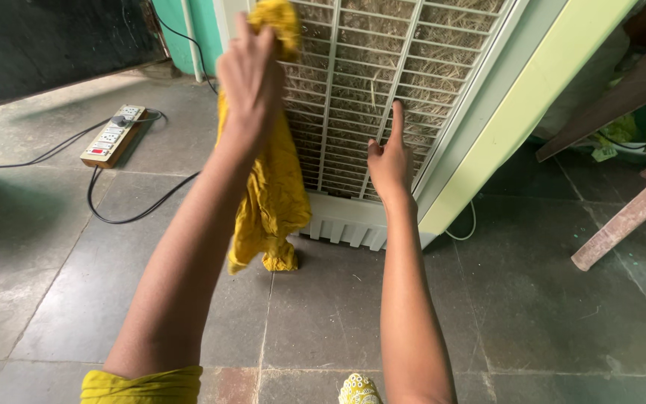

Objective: The person wipes the exterior grill of an air cooler with a yellow cloth, detaches the back panel, and then wipes the interior reservoir.

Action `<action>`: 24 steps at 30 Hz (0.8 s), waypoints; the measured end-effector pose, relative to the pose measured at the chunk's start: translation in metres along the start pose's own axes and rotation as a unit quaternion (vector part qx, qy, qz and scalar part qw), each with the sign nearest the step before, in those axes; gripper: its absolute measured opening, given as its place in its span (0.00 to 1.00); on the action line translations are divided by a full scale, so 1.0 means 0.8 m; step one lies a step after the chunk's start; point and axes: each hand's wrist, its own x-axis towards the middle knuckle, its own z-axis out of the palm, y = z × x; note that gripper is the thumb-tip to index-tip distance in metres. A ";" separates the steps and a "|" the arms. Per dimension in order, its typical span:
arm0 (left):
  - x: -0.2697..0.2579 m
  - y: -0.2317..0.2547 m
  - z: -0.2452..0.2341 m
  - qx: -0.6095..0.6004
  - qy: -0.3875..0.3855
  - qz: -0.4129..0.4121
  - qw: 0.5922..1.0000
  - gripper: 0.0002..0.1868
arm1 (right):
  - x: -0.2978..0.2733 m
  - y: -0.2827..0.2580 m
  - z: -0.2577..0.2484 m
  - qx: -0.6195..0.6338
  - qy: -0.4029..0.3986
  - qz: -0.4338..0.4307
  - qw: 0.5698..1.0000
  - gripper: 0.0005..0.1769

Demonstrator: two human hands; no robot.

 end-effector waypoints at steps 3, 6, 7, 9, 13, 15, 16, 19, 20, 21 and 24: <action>0.001 -0.016 0.016 0.013 -0.060 -0.018 0.998 0.06 | 0.002 0.005 -0.003 -0.008 -0.003 0.001 1.000 0.47; 0.003 0.013 0.030 -0.161 -0.005 -0.017 0.987 0.07 | 0.002 0.007 0.001 0.004 -0.007 -0.003 1.000 0.46; -0.001 0.032 0.030 -0.260 0.054 0.028 0.964 0.09 | 0.000 0.007 0.002 0.022 0.000 -0.021 1.000 0.46; -0.007 0.077 0.029 -0.199 -0.025 0.024 0.979 0.05 | -0.002 0.000 0.008 0.031 -0.002 -0.023 0.999 0.46; 0.006 0.042 0.021 -0.136 0.018 0.021 0.990 0.07 | 0.003 0.006 -0.005 0.022 -0.020 -0.013 0.999 0.46; 0.005 0.004 0.014 -0.117 0.059 0.027 0.991 0.09 | -0.003 0.013 -0.008 0.014 -0.018 -0.022 1.000 0.46; 0.010 -0.003 0.013 -0.106 0.086 0.027 0.990 0.11 | -0.001 0.010 -0.008 -0.001 -0.013 -0.028 1.000 0.46; -0.012 0.084 0.031 -0.229 -0.067 -0.008 0.971 0.13 | -0.003 -0.002 -0.008 0.005 -0.016 0.002 1.000 0.46; -0.003 0.062 0.031 -0.180 -0.092 0.029 0.979 0.10 | -0.004 -0.002 -0.009 0.016 -0.020 0.023 0.999 0.46; 0.012 0.025 0.027 -0.131 -0.116 0.066 0.982 0.07 | 0.000 -0.003 -0.009 0.014 -0.012 0.002 1.000 0.47; 0.018 -0.023 0.007 -0.086 -0.073 0.065 0.992 0.08 | -0.002 0.008 -0.009 0.007 0.000 -0.031 0.999 0.48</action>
